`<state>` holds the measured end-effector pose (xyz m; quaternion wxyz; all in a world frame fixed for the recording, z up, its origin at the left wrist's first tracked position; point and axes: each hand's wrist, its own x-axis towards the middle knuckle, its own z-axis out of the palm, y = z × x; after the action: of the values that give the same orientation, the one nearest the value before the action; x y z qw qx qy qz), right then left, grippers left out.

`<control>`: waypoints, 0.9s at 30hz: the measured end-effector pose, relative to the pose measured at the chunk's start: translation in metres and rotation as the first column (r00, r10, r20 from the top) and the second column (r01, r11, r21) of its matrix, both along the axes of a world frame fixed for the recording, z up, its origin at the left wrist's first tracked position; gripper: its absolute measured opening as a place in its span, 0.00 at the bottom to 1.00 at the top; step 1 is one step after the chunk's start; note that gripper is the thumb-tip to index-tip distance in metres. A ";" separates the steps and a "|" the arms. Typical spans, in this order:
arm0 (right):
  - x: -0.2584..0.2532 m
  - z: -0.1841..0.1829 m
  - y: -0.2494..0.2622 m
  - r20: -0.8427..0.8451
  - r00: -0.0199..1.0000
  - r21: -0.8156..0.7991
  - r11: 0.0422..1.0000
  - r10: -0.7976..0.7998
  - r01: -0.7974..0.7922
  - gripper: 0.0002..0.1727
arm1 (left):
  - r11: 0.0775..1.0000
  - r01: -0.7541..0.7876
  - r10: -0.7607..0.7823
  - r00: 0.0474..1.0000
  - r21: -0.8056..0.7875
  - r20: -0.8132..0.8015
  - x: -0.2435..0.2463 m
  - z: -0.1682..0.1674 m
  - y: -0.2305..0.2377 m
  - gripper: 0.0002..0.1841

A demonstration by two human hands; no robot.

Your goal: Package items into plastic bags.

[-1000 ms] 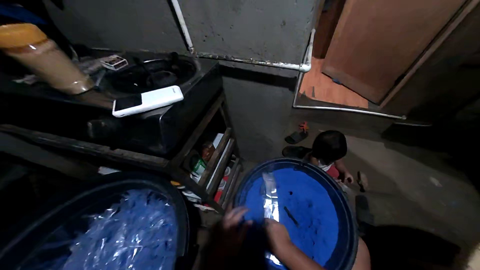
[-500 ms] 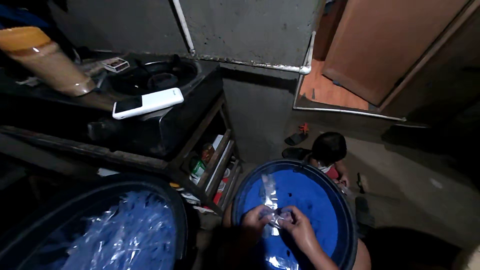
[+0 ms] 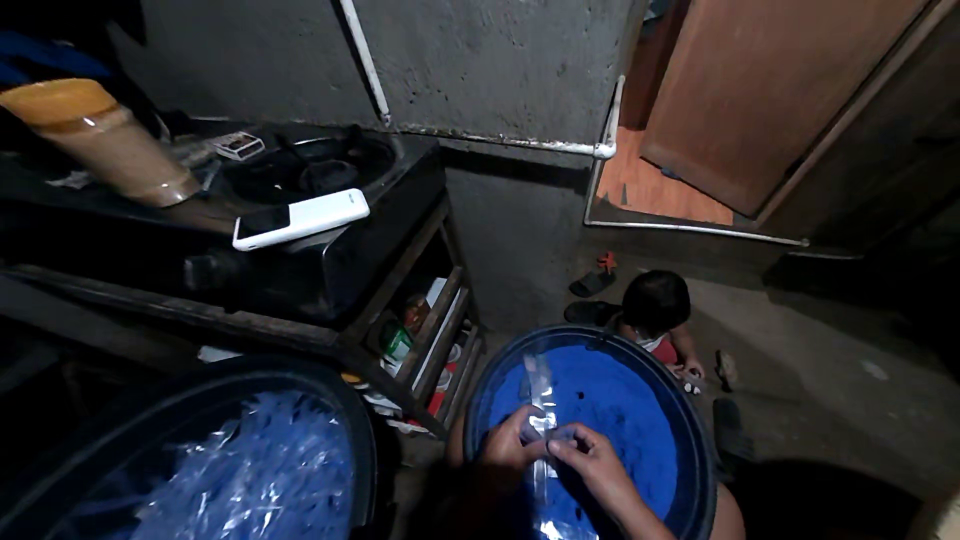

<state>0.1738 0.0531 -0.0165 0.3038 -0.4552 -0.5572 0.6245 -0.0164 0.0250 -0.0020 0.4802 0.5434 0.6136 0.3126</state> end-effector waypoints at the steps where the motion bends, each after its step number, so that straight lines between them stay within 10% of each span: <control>1: 0.000 0.000 0.002 0.016 1.000 0.009 1.000 0.002 -0.002 0.09 | 1.000 0.005 -0.005 1.000 -0.004 0.004 0.001 -0.001 0.000 0.28; 7: 0.007 0.004 0.003 0.118 0.993 0.047 0.999 0.009 -0.015 0.08 | 0.996 -0.088 0.086 0.992 0.013 0.095 -0.001 -0.006 -0.002 0.21; 12: 0.010 0.003 0.001 0.252 0.967 0.153 0.986 0.027 -0.067 0.11 | 0.990 0.078 -0.042 0.960 0.118 -0.277 -0.010 -0.006 -0.001 0.24; 27: 0.015 0.016 -0.002 0.427 0.904 0.440 0.878 -0.018 -0.190 0.20 | 0.924 0.231 -0.166 0.960 0.305 -0.226 0.021 -0.006 -0.005 0.14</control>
<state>0.1885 0.0515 -0.0002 0.2497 -0.4647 -0.7642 0.3710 0.0046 0.0197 -0.0079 0.3495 0.7034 0.5387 0.3048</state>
